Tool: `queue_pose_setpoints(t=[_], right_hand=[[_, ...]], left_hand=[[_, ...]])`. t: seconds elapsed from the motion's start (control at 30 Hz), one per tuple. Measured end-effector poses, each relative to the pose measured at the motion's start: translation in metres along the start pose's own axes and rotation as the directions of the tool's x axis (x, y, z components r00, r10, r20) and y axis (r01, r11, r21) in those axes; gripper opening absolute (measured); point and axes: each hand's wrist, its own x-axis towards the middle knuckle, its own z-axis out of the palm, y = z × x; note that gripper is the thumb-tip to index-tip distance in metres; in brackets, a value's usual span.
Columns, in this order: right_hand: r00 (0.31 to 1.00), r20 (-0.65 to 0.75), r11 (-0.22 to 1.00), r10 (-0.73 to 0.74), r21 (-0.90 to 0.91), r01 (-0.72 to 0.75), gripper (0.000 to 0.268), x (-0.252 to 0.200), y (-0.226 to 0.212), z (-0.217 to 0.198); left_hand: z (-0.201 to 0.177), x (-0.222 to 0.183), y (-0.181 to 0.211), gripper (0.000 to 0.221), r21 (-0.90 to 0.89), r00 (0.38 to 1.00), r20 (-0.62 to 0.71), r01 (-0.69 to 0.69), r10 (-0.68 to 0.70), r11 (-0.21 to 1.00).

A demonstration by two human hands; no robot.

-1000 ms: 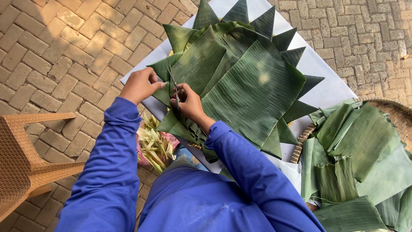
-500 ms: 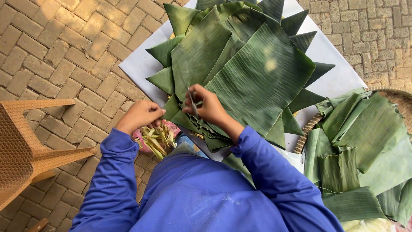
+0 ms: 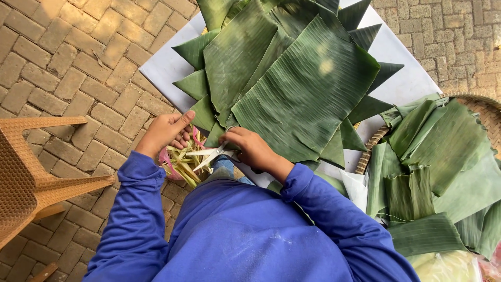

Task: Folding banana leaves to create decorative structures or food packaging.

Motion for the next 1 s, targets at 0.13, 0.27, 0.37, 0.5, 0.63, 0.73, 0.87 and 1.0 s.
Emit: queue_pose_setpoints(t=[0.13,0.27,0.37,0.5,0.63,0.73,0.87,1.0], right_hand=[[0.981,-0.125,0.959,0.145,0.261,-0.109,0.049,-0.020,-0.001,-0.031],[0.929,0.043,0.824,0.367,0.449,-0.346,0.055,-0.055,-0.021,-0.067],[0.986,-0.062,0.983,0.157,0.101,-0.151,0.068,-0.076,-0.042,-0.056],[0.972,-0.143,0.967,0.185,-0.149,-0.206,0.048,-0.100,-0.017,-0.019],[0.874,-0.358,0.938,0.329,0.015,-0.347,0.039,-0.101,-0.008,-0.013],[0.844,-0.426,0.943,0.326,0.093,-0.318,0.035,-0.103,-0.005,-0.012],[0.895,-0.345,0.959,0.282,0.102,-0.263,0.034,-0.114,-0.002,-0.006],[0.937,-0.315,0.988,0.152,0.028,-0.151,0.041,-0.123,-0.006,-0.001]], left_hand=[[0.017,-0.042,0.003,0.040,0.234,0.985,-0.040,-0.154,0.168,0.960],[0.044,-0.071,0.029,0.031,0.652,0.571,0.188,-0.681,0.799,0.333],[0.062,-0.066,0.029,0.029,0.683,0.353,0.360,-0.730,0.864,0.014],[0.067,-0.045,0.017,0.027,0.687,0.330,0.426,-0.724,0.842,-0.065],[0.073,-0.042,0.012,0.026,0.675,0.383,0.468,-0.737,0.796,-0.042],[0.080,-0.043,0.015,0.028,0.674,0.381,0.465,-0.738,0.799,-0.040],[0.084,-0.047,0.019,0.027,0.699,0.381,0.435,-0.714,0.816,-0.040],[0.086,-0.047,0.016,0.027,0.701,0.399,0.442,-0.712,0.804,-0.031]])
